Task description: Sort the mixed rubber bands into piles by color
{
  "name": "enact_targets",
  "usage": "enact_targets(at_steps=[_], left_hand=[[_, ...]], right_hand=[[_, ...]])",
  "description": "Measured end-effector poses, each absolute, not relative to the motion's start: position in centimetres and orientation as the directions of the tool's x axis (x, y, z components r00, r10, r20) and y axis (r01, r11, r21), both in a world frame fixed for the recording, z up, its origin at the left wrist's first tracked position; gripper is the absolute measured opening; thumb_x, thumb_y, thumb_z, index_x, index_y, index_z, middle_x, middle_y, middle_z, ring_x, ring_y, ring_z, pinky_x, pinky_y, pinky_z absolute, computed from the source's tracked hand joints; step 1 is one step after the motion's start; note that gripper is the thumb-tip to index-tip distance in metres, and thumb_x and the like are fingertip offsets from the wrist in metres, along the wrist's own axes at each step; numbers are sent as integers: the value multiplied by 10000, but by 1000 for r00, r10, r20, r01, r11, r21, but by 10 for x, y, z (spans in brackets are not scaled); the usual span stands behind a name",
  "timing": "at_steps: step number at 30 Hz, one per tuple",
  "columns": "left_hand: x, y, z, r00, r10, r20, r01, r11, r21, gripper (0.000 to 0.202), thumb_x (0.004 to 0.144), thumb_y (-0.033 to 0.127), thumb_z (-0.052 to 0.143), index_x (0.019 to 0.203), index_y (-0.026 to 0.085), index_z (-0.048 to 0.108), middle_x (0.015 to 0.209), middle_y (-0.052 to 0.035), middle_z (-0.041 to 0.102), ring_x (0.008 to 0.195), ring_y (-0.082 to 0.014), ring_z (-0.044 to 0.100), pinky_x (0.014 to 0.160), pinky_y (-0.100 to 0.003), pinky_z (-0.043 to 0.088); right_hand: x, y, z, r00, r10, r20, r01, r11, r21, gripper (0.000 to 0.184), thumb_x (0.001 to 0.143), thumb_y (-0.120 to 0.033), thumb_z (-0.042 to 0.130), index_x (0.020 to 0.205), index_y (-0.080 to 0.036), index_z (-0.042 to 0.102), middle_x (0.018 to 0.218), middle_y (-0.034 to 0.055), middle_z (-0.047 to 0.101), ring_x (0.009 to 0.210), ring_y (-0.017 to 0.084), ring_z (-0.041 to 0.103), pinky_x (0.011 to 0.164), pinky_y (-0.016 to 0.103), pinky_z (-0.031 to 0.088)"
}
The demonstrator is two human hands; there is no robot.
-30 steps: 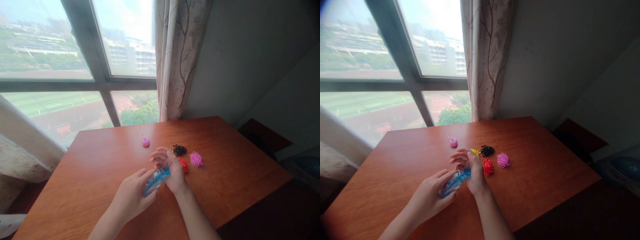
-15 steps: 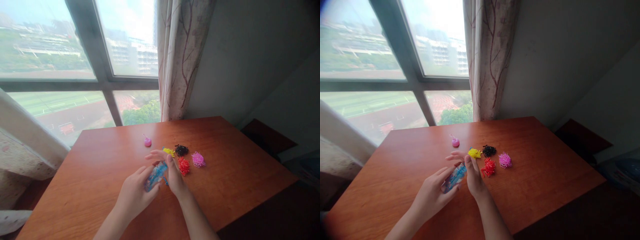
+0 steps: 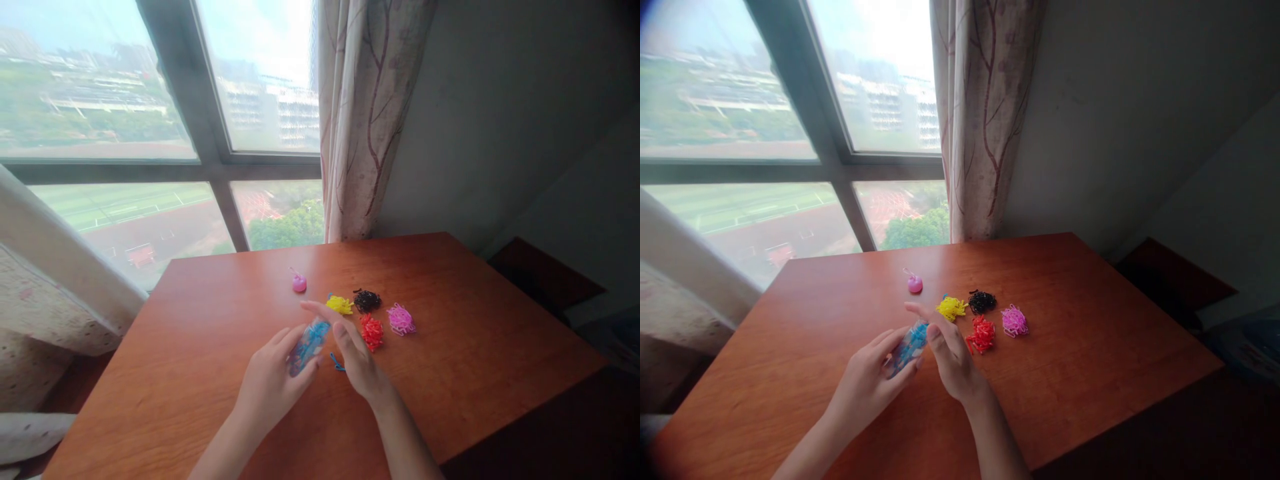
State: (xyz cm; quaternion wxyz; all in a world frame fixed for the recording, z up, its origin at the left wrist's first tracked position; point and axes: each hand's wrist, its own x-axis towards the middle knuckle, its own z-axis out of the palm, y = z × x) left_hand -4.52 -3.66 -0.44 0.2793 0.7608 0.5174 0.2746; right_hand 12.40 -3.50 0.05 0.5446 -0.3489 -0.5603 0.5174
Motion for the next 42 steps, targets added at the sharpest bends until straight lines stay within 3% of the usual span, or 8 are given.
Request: enact_targets(at_steps=[4, 6, 8, 11, 15, 25, 33, 42], left_hand=[[-48, -34, -9, 266, 953, 142, 608, -280, 743, 343, 895, 380, 571, 1215, 256, 584, 1017, -14, 688, 820, -160, 627, 735, -257, 488], [-51, -32, -11, 244, 958, 151, 602, -272, 751, 346, 903, 387, 565, 1224, 260, 574, 1013, -10, 687, 825, -159, 627, 745, -261, 489], [-54, -31, -12, 230, 959, 164, 609, -273, 744, 337, 900, 385, 570, 1214, 261, 574, 1021, -12, 681, 846, -164, 627, 762, -270, 489], [-55, -30, -11, 219, 958, 186, 627, -284, 726, 298, 896, 374, 575, 1169, 255, 589, 1012, -20, 670, 869, -175, 623, 769, -281, 485], [-52, -31, -8, 235, 946, 223, 614, -322, 721, 255, 898, 339, 570, 1135, 249, 598, 983, -20, 656, 859, -172, 614, 762, -276, 483], [-54, -33, -7, 259, 936, 238, 614, -350, 707, 295, 881, 283, 578, 1175, 274, 594, 1049, -16, 660, 909, -176, 632, 778, -266, 493], [-53, -31, -8, 252, 944, 215, 627, -328, 707, 298, 878, 282, 582, 1175, 275, 591, 1061, -24, 656, 924, -185, 626, 790, -283, 488], [-54, -30, -7, 253, 943, 217, 632, -331, 701, 246, 892, 311, 571, 1131, 262, 603, 1044, -27, 655, 902, -178, 625, 777, -281, 496]], right_hand=[[141, -23, 4, -201, 937, 285, 85, 306, -948, 381, 1024, -454, 411, 1242, -260, 655, 1257, 54, 651, 1212, 219, 553, 1059, 379, 391], [155, -4, 4, -144, 948, 283, 325, 316, -891, 374, 1026, -388, 401, 1285, -227, 619, 1266, 71, 648, 1152, 206, 599, 963, 326, 468], [169, 19, 4, -129, 962, 239, 716, 257, -649, 376, 1031, -288, 344, 1261, -204, 629, 1213, 73, 675, 1093, 173, 625, 886, 265, 489], [182, 53, 8, -199, 968, 154, 836, 249, -489, 243, 935, -201, 513, 1018, -186, 742, 1038, 77, 728, 986, 195, 651, 874, 270, 464], [176, 85, 15, -298, 955, -4, 903, 280, -325, 177, 851, -179, 604, 858, -209, 778, 925, 72, 744, 912, 207, 664, 800, 256, 452], [152, 124, 18, -432, 850, -302, 902, 409, -139, 186, 776, -212, 702, 926, -274, 794, 905, 31, 761, 847, 175, 681, 687, 199, 431], [153, 127, 16, -473, 820, -323, 879, 463, -113, 189, 800, -251, 706, 968, -266, 790, 943, 46, 761, 868, 189, 687, 685, 205, 434], [147, 133, 14, -484, 822, -300, 875, 455, -163, 121, 709, -227, 778, 829, -237, 786, 812, 34, 749, 735, 173, 669, 611, 212, 404]])
